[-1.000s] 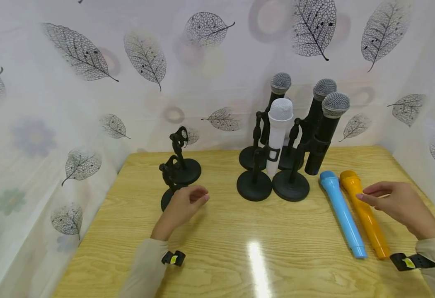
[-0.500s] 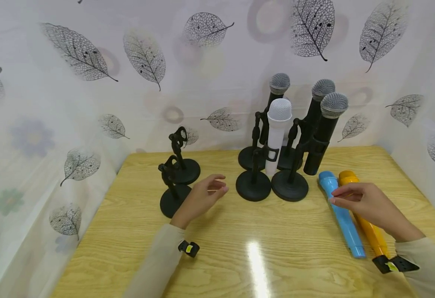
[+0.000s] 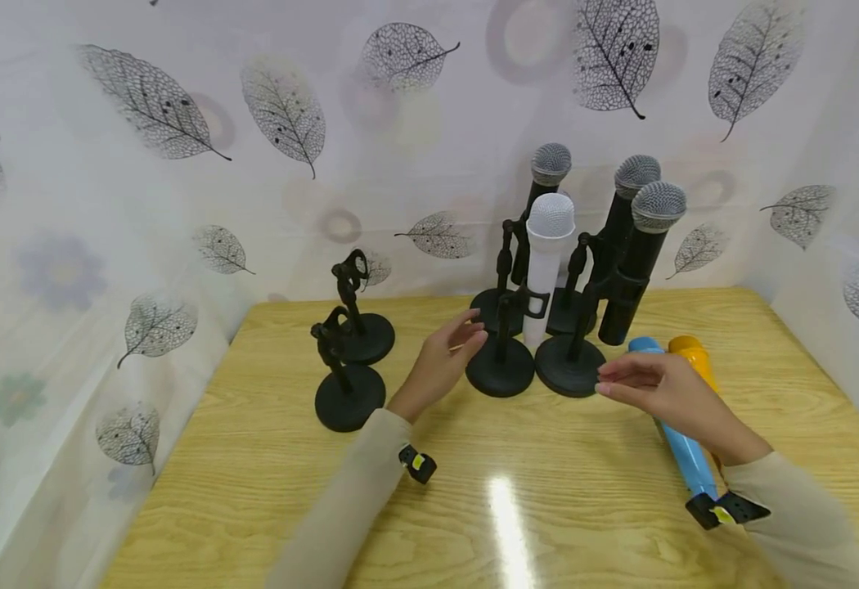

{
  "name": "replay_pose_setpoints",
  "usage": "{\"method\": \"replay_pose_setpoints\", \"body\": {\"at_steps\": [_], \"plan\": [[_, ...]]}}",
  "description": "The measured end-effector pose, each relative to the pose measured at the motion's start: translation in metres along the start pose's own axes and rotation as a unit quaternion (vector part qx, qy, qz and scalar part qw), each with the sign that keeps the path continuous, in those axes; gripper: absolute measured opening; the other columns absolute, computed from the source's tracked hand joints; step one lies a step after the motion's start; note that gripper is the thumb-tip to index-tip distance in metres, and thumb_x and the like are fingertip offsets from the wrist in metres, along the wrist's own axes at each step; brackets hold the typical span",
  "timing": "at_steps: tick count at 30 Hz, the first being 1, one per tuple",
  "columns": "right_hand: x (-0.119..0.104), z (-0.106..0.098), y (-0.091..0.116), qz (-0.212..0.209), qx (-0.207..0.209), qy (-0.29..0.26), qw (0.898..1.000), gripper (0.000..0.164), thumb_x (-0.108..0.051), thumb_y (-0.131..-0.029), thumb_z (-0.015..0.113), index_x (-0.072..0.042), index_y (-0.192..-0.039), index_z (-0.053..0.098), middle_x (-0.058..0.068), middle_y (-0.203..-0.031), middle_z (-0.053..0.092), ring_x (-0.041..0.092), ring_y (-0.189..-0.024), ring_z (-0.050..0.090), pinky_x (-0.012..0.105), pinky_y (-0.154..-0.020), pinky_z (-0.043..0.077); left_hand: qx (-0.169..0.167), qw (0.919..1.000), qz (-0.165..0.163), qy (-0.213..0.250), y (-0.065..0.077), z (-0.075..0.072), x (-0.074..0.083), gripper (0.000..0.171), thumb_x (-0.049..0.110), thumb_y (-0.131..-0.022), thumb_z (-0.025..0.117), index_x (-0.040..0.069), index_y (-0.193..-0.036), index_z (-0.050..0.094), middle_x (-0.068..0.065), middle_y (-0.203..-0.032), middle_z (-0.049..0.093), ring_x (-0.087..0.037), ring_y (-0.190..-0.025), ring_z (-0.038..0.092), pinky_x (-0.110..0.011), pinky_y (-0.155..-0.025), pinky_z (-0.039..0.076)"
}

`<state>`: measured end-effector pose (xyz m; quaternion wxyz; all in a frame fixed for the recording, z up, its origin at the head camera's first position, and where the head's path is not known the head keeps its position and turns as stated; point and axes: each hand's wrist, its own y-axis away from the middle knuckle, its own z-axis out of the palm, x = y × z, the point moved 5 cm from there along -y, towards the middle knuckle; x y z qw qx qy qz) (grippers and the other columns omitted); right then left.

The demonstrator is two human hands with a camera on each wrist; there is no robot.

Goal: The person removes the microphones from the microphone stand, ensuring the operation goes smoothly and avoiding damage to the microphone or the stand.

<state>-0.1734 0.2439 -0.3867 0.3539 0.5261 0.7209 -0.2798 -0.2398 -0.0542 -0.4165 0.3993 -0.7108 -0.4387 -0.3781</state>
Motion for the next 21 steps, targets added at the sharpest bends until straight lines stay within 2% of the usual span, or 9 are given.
{"method": "replay_pose_setpoints", "body": {"at_steps": [6,10,15,21], "plan": [[-0.013,0.012,-0.014,-0.01,-0.001,-0.017,1.0,0.039,-0.03,-0.096,0.074,-0.001,-0.122,0.069,0.01,-0.112,0.074,0.01,-0.094,0.071,0.021,-0.081,0.055,0.015,0.9996,0.015,0.02,-0.02,0.015,0.009,0.045,0.029,-0.107,0.055,0.01,-0.148,0.051,-0.011,-0.135,0.063,-0.02,-0.125,0.06,-0.034,-0.103,0.048],[-0.018,0.017,-0.022,-0.012,-0.005,-0.037,0.999,0.043,-0.032,-0.096,0.073,-0.003,-0.126,0.067,0.011,-0.117,0.072,0.012,-0.098,0.071,0.021,-0.082,0.055,0.018,0.9995,0.012,0.022,-0.028,0.022,0.012,0.044,0.029,-0.108,0.053,0.008,-0.147,0.052,-0.012,-0.134,0.063,-0.021,-0.125,0.06,-0.033,-0.104,0.047],[-0.024,0.02,-0.03,-0.007,0.003,-0.055,0.998,0.044,-0.033,-0.094,0.074,-0.003,-0.126,0.067,0.014,-0.12,0.07,0.013,-0.1,0.071,0.02,-0.083,0.054,0.021,0.9997,0.009,0.01,-0.033,0.027,0.013,0.045,0.027,-0.108,0.053,0.002,-0.145,0.051,-0.016,-0.134,0.062,-0.025,-0.123,0.06,-0.036,-0.103,0.048],[-0.031,0.022,-0.037,-0.008,0.011,-0.061,0.998,0.044,-0.032,-0.095,0.075,-0.001,-0.126,0.067,0.016,-0.12,0.07,0.018,-0.101,0.071,0.019,-0.082,0.054,0.023,0.9997,0.007,-0.005,-0.035,0.028,0.012,0.043,0.026,-0.108,0.052,0.002,-0.143,0.053,-0.014,-0.128,0.066,-0.024,-0.12,0.062,-0.037,-0.102,0.048]]}}
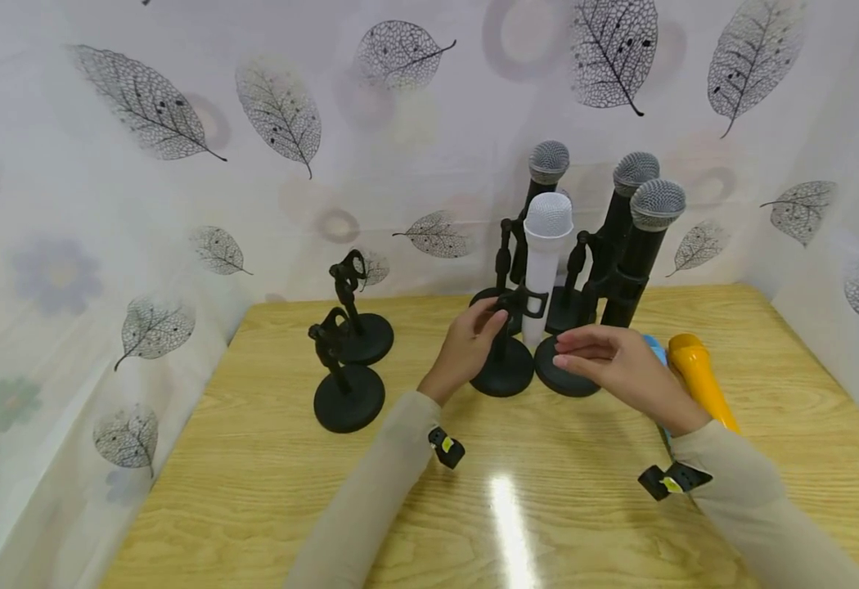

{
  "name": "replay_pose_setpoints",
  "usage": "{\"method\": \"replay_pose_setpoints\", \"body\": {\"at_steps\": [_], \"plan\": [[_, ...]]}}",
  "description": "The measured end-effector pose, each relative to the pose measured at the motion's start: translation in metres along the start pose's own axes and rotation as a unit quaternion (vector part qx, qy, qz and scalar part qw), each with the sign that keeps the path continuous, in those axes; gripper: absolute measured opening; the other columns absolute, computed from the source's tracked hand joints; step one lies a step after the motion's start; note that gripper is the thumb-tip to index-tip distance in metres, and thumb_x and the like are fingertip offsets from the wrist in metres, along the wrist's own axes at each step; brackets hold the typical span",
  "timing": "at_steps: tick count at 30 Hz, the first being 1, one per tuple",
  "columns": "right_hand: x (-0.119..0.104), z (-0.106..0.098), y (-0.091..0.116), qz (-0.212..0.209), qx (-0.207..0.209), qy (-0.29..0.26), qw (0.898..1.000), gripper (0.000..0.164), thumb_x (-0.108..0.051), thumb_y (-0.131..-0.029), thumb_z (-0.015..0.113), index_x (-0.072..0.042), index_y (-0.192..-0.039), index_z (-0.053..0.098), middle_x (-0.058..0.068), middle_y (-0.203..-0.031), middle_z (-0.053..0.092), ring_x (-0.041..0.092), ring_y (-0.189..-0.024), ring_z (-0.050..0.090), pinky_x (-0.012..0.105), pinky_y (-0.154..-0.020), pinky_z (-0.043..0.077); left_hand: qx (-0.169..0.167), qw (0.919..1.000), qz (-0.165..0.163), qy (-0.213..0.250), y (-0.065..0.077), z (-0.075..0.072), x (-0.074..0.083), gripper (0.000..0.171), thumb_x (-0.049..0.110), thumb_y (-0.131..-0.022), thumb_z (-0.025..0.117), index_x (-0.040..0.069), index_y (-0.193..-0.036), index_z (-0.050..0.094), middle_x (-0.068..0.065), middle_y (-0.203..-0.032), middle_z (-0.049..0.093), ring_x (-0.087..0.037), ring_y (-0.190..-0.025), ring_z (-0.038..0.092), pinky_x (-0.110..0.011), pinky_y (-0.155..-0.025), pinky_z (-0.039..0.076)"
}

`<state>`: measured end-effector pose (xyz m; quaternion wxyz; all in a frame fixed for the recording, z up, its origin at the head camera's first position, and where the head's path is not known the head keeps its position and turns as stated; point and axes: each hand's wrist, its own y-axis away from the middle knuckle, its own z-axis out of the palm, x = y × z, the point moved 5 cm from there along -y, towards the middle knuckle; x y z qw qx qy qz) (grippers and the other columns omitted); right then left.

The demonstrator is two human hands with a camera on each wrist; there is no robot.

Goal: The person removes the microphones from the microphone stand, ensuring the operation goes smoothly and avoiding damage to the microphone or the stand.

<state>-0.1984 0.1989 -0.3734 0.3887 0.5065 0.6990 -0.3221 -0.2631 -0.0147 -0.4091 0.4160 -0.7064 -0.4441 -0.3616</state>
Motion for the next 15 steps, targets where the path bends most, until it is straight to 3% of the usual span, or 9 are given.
{"method": "replay_pose_setpoints", "body": {"at_steps": [9,15], "plan": [[-0.007,0.003,-0.013,-0.032,0.02,-0.008,0.999,0.041,-0.027,-0.095,0.075,0.002,-0.122,0.068,0.018,-0.118,0.07,0.005,-0.096,0.07,0.016,-0.082,0.053,-0.019,0.9995,0.005,-0.026,0.006,-0.004,0.002,0.042,0.03,-0.109,0.049,0.006,-0.144,0.053,-0.01,-0.121,0.07,-0.02,-0.117,0.064,-0.041,-0.102,0.049],[-0.017,-0.001,-0.019,-0.061,0.039,-0.017,0.997,0.037,-0.02,-0.096,0.073,0.005,-0.122,0.067,0.021,-0.12,0.069,-0.001,-0.094,0.068,0.014,-0.082,0.052,-0.031,0.9985,0.024,-0.037,0.016,-0.004,0.004,0.038,0.028,-0.108,0.05,0.008,-0.141,0.054,-0.008,-0.118,0.072,-0.018,-0.115,0.066,-0.038,-0.101,0.05]]}}
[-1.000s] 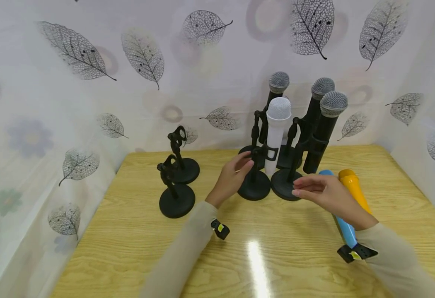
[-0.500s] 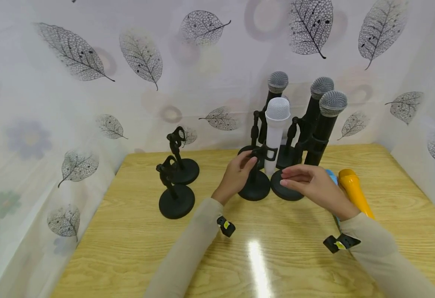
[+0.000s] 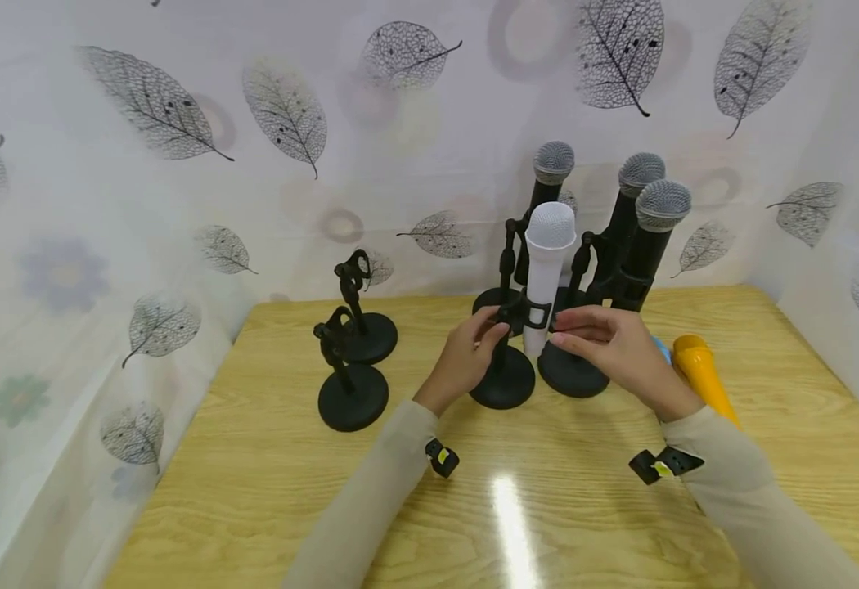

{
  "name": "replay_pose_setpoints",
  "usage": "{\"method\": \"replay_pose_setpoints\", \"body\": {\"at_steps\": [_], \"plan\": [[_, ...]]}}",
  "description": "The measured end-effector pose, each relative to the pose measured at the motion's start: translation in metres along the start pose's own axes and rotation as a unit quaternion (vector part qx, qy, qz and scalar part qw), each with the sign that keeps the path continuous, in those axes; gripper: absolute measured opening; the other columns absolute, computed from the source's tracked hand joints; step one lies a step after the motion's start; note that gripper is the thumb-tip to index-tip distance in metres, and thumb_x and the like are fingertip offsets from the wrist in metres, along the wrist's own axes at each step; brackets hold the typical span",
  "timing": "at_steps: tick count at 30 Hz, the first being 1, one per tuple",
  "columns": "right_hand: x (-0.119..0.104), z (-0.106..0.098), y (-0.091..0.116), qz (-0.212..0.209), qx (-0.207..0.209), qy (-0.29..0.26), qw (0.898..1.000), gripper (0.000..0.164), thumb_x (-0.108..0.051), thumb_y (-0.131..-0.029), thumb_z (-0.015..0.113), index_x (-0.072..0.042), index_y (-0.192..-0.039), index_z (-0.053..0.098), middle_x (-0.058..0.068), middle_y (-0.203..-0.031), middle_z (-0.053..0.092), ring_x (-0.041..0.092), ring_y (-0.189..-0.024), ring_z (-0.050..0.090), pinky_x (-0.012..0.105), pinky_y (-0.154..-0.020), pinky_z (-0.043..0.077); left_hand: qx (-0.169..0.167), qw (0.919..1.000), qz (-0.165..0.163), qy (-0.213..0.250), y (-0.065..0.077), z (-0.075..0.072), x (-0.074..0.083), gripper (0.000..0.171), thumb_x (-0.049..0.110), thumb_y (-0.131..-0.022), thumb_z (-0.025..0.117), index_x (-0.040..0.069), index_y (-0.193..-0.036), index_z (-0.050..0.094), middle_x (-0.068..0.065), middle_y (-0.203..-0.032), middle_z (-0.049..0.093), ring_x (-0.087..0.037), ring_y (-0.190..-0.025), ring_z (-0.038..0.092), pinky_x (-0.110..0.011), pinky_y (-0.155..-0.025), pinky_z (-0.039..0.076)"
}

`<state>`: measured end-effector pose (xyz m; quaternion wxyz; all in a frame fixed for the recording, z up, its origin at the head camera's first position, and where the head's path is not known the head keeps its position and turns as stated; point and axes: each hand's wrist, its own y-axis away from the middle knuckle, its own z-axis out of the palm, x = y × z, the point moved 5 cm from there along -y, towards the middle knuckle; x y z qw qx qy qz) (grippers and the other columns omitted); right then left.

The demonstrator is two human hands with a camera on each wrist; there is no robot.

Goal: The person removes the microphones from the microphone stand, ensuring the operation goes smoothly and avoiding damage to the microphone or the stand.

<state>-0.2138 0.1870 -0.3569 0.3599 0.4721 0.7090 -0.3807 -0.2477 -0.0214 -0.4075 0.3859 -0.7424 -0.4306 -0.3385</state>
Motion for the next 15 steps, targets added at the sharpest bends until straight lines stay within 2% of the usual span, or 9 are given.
{"method": "replay_pose_setpoints", "body": {"at_steps": [6,15], "plan": [[-0.016,-0.001,-0.003,-0.023,0.012,0.012,1.0,0.039,-0.022,-0.096,0.074,0.002,-0.125,0.067,0.018,-0.119,0.07,-0.001,-0.095,0.068,0.014,-0.082,0.052,-0.009,0.9998,0.015,-0.003,0.011,-0.002,0.004,0.036,0.027,-0.108,0.049,0.009,-0.139,0.055,-0.009,-0.115,0.072,-0.017,-0.112,0.066,-0.036,-0.101,0.05],[-0.033,0.002,-0.006,-0.029,0.013,0.015,0.999,0.043,-0.024,-0.094,0.076,-0.001,-0.129,0.066,0.014,-0.121,0.07,0.003,-0.099,0.068,0.015,-0.083,0.052,-0.017,0.9998,0.012,-0.002,0.028,-0.005,0.008,0.036,0.029,-0.108,0.047,0.011,-0.138,0.055,-0.009,-0.116,0.072,-0.016,-0.113,0.066,-0.036,-0.101,0.05]]}}
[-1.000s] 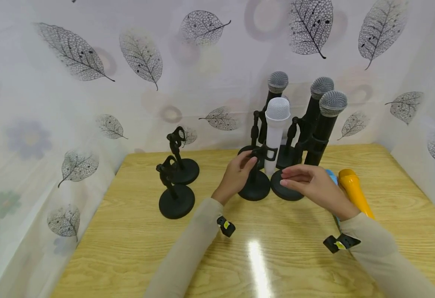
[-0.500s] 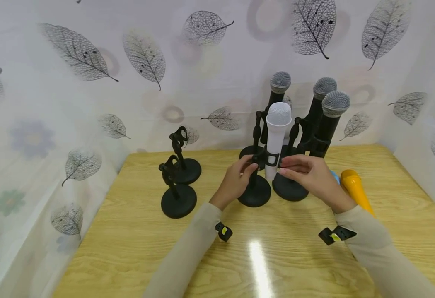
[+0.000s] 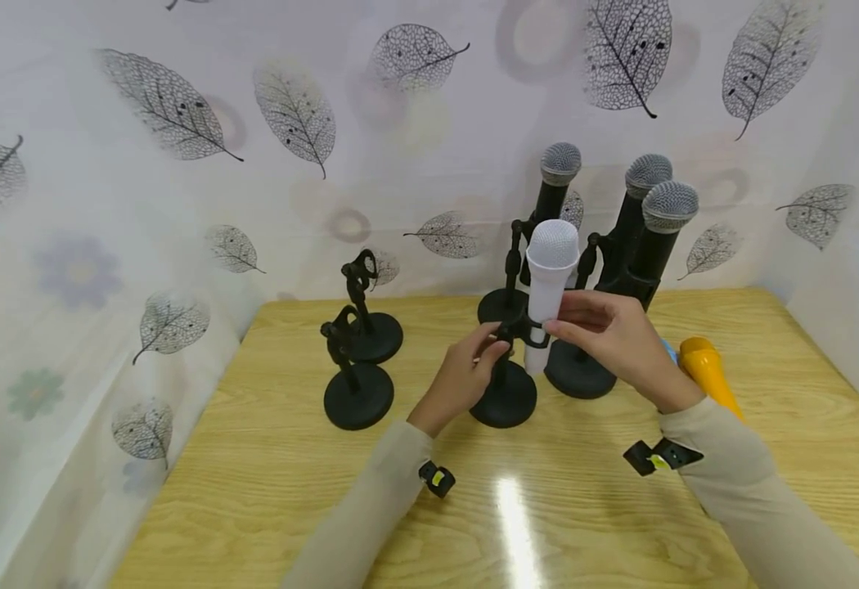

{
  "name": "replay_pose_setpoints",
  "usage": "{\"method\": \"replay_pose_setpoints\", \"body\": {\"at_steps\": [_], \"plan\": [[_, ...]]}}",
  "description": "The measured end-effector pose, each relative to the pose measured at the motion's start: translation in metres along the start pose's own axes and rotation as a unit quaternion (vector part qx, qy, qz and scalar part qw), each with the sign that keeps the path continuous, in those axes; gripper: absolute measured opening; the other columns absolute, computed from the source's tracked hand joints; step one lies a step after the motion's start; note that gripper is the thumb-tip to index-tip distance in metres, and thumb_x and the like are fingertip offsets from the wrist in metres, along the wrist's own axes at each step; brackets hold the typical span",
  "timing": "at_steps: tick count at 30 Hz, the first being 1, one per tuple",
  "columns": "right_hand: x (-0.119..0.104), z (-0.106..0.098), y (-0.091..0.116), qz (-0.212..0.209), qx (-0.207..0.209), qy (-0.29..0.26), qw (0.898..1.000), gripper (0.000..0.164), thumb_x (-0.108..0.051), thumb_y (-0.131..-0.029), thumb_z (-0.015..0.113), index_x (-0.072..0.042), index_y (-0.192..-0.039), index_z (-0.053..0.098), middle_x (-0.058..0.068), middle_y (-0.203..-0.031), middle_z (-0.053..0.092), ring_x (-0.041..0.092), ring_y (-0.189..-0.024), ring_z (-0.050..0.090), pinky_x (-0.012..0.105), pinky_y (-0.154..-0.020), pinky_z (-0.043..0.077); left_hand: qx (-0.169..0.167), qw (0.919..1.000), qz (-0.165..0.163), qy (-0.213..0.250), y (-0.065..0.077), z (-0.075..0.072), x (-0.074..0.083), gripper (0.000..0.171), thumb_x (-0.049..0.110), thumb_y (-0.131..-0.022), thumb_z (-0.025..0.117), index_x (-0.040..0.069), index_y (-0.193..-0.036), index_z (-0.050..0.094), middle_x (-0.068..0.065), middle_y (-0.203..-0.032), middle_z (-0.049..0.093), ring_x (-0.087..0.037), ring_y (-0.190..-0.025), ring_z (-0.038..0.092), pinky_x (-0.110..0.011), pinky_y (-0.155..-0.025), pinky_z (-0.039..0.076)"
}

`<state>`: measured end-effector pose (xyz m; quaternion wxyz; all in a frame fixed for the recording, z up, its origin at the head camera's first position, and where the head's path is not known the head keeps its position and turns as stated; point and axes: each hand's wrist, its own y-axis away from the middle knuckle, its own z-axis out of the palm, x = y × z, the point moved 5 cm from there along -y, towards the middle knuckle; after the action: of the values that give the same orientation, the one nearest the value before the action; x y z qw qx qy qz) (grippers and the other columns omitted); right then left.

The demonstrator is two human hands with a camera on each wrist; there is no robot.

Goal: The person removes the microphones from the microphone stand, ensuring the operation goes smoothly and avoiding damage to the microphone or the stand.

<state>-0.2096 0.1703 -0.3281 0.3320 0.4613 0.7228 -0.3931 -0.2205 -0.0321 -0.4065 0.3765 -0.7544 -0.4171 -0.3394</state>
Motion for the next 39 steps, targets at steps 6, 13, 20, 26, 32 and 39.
{"method": "replay_pose_setpoints", "body": {"at_steps": [6,13,20,26,32,39], "plan": [[-0.012,0.005,0.0,-0.006,-0.018,-0.005,1.0,0.044,-0.024,-0.094,0.077,-0.003,-0.131,0.065,0.012,-0.123,0.069,0.023,-0.107,0.07,0.019,-0.084,0.053,-0.001,1.0,0.003,-0.007,0.01,-0.001,0.004,0.038,0.028,-0.108,0.048,0.01,-0.14,0.055,-0.008,-0.114,0.073,-0.019,-0.112,0.068,-0.036,-0.099,0.051],[-0.024,0.01,0.003,-0.02,-0.027,0.001,0.999,0.046,-0.021,-0.092,0.078,-0.002,-0.131,0.064,0.014,-0.119,0.071,0.029,-0.104,0.072,0.024,-0.084,0.056,-0.011,0.9999,0.01,-0.004,0.02,-0.001,0.009,0.038,0.027,-0.108,0.048,0.01,-0.141,0.054,-0.011,-0.117,0.072,-0.017,-0.114,0.067,-0.036,-0.1,0.05],[-0.029,0.014,0.006,-0.036,-0.038,-0.005,0.999,0.042,-0.014,-0.09,0.08,0.001,-0.127,0.066,0.014,-0.116,0.072,0.026,-0.099,0.073,0.029,-0.081,0.058,-0.009,0.9999,0.0,0.011,0.032,-0.003,0.011,0.032,0.026,-0.108,0.049,0.011,-0.135,0.057,-0.007,-0.113,0.072,-0.014,-0.111,0.067,-0.035,-0.1,0.05],[-0.032,0.018,0.008,-0.069,-0.047,-0.032,0.996,0.037,-0.006,-0.088,0.08,0.001,-0.123,0.069,0.011,-0.114,0.074,0.017,-0.096,0.074,0.027,-0.079,0.058,-0.005,0.9998,-0.004,0.021,0.041,-0.003,0.014,0.032,0.026,-0.108,0.049,0.011,-0.135,0.057,-0.008,-0.113,0.071,-0.014,-0.111,0.067,-0.034,-0.099,0.051],[-0.033,0.023,0.012,-0.097,-0.048,-0.058,0.992,0.037,0.0,-0.089,0.077,0.006,-0.124,0.067,0.016,-0.115,0.073,0.011,-0.097,0.073,0.026,-0.081,0.057,-0.001,0.9993,-0.007,0.037,0.048,-0.004,0.017,0.03,0.026,-0.108,0.049,0.011,-0.134,0.056,-0.007,-0.113,0.07,-0.016,-0.111,0.067,-0.034,-0.098,0.051],[-0.032,0.024,0.014,-0.109,-0.032,-0.058,0.992,0.036,0.004,-0.089,0.075,0.007,-0.123,0.068,0.017,-0.114,0.073,0.008,-0.097,0.072,0.024,-0.081,0.057,0.001,0.9999,0.016,0.001,0.048,-0.006,0.029,0.032,0.023,-0.109,0.049,0.008,-0.137,0.054,-0.008,-0.126,0.066,-0.016,-0.114,0.065,-0.027,-0.093,0.053]]}}
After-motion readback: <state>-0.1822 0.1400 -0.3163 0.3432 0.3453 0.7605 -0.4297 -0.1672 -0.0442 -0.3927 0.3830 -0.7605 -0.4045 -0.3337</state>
